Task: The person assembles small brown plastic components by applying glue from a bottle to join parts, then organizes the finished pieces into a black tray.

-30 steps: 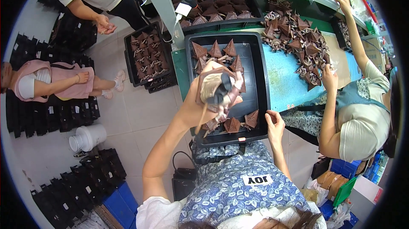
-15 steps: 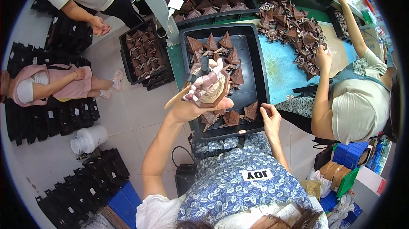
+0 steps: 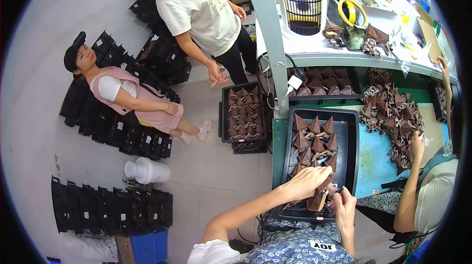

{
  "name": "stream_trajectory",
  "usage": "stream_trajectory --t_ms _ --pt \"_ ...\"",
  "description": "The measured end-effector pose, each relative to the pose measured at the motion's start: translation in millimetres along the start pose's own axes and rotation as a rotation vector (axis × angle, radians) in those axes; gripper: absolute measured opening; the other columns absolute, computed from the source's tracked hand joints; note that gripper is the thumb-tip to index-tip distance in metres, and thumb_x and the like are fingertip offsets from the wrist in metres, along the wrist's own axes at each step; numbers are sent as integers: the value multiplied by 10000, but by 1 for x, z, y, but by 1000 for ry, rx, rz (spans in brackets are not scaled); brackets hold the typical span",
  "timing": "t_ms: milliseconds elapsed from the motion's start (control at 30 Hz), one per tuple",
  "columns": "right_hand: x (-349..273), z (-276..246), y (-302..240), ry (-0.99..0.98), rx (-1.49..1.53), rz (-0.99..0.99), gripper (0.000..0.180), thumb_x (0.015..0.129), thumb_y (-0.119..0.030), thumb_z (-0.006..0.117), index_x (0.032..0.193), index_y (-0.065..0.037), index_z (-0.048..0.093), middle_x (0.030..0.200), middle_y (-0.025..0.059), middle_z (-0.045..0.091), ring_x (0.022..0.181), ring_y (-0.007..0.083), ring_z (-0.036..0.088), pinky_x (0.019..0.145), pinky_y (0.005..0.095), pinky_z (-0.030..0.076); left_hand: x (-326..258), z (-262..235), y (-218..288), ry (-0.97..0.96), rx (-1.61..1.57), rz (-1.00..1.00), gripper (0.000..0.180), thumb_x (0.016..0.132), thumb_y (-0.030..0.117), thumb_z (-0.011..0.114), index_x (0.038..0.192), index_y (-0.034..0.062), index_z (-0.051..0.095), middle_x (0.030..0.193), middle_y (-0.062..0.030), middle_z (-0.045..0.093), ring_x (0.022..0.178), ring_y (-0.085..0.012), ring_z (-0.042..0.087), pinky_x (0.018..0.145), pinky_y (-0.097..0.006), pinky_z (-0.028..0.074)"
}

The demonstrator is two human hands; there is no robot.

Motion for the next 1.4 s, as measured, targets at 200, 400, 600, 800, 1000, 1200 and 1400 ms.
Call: stream_trajectory --t_ms 200,400,600,800,1000,1200,1400 --pt "-1 1 2 -20 548 337 375 937 -358 502 790 -19 571 514 37 522 374 94 481 310 205 340 9 4 9 20 136 61 266 736 47 571 979 -1 476 917 -149 540 878 -321 566 736 -393 451" --pt "-7 -23 -2 147 333 118 222 916 -188 565 862 18 629 612 40 584 474 64 520 414 192 390 34 24 17 -2 5 54 238 720 26 559 939 14 466 823 -140 505 809 -323 537 702 -386 431" --pt "-12 -50 -9 186 89 -125 194 878 -175 611 894 18 605 634 83 568 573 101 542 516 288 451 46 13 29 98 -94 -35 375 703 -84 570 1052 41 514 976 -106 561 905 -239 576 789 -330 481" --pt "-25 -55 23 283 466 30 201 902 -159 582 958 30 621 820 70 675 713 83 611 574 241 511 50 48 43 -79 -1347 -644 372 964 274 485 1151 -44 539 1136 -126 585 1032 -168 569 894 -311 459" --pt "-34 -48 78 196 495 60 222 908 -177 576 1004 20 607 860 48 663 757 78 603 661 238 493 35 90 35 27 -1033 -732 309 908 268 593 1037 -11 619 957 -56 648 875 -110 593 821 -263 464" --pt "27 -3 120 183 1073 282 275 912 -255 576 1042 -16 615 966 31 630 816 96 583 725 270 495 68 87 -23 174 -459 -583 392 899 287 595 1111 -42 593 993 -99 654 878 -144 596 779 -297 477" --pt "84 -6 150 356 683 250 355 894 -335 591 955 13 630 842 54 637 741 121 566 666 270 428 36 64 -84 171 76 -568 262 843 97 533 1065 -31 591 984 -205 640 894 -310 637 787 -371 490"
Point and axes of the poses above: each hand's wrist, its own x-axis towards the middle knuckle, its own z-axis out of the palm, y = z × x, the point moved 1 cm from there along x, towards the middle knuckle
